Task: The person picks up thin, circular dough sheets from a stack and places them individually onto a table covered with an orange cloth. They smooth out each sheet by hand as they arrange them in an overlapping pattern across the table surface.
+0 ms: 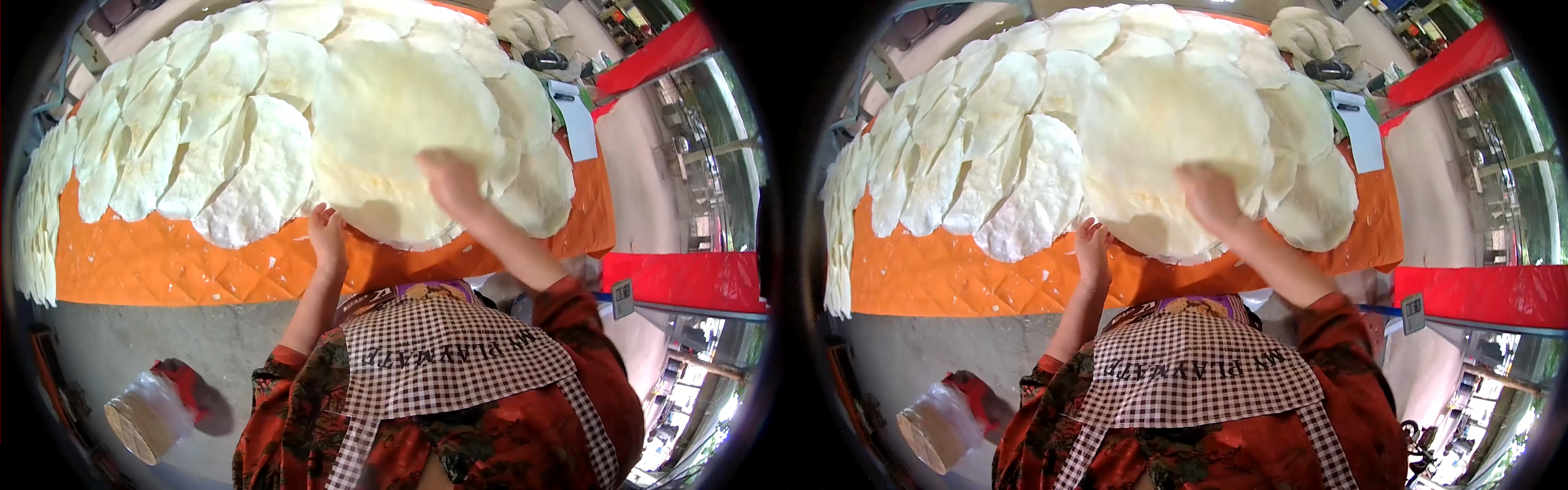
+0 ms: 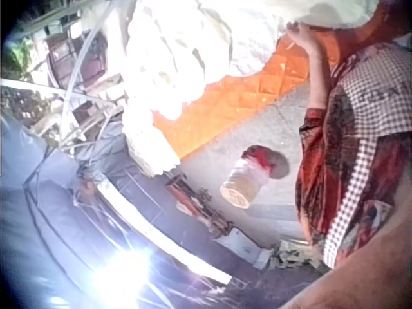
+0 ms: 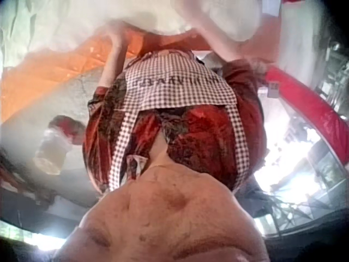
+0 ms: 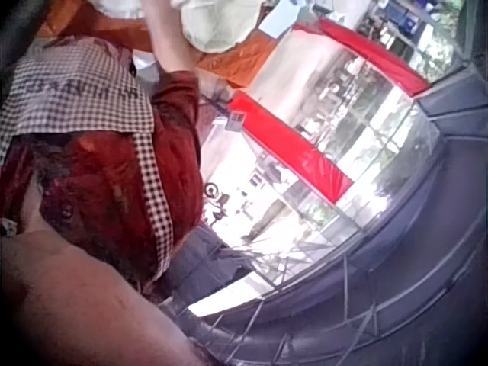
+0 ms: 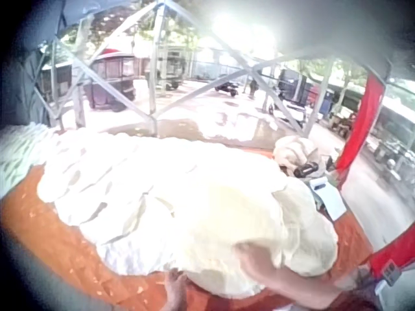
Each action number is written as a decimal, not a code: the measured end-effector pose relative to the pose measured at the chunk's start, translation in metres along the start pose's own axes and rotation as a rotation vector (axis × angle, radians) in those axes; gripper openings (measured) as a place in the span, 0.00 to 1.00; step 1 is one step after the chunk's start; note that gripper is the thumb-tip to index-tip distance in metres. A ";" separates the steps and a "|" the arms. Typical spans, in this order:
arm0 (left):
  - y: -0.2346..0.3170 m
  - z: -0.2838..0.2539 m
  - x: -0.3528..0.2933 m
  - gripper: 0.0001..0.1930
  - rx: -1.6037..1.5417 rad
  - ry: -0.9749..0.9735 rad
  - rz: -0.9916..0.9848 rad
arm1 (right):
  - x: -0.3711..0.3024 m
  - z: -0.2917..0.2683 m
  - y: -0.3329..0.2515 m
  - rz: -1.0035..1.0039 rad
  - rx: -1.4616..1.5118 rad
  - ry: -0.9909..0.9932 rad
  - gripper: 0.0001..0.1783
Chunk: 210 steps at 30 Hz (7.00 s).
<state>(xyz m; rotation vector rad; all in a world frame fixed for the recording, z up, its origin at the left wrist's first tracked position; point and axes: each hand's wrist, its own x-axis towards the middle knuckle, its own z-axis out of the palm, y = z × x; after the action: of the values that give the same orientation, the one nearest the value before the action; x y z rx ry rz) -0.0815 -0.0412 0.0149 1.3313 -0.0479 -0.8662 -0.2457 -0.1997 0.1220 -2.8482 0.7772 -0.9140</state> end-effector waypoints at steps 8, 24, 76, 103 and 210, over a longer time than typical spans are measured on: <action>0.006 -0.001 0.012 0.17 0.578 0.068 0.457 | -0.059 0.066 0.014 0.230 0.185 -0.269 0.12; 0.034 0.016 0.003 0.16 -0.415 -0.348 -0.458 | -0.063 0.053 -0.056 0.057 0.079 -0.316 0.23; 0.002 0.019 0.013 0.16 -0.012 -0.135 -0.287 | -0.039 0.052 -0.054 0.183 0.079 -0.625 0.34; -0.014 0.011 0.033 0.12 0.164 -0.111 -0.193 | 0.052 0.038 0.028 0.415 0.231 -0.789 0.17; -0.023 0.009 0.017 0.06 0.272 -0.382 -0.335 | -0.079 0.024 -0.001 0.174 0.051 -0.381 0.02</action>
<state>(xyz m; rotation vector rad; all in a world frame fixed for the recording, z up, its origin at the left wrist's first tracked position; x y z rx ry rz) -0.0857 -0.0583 -0.0097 1.4305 -0.2540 -1.4330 -0.2867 -0.1638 0.0605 -2.7287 0.9139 -0.3472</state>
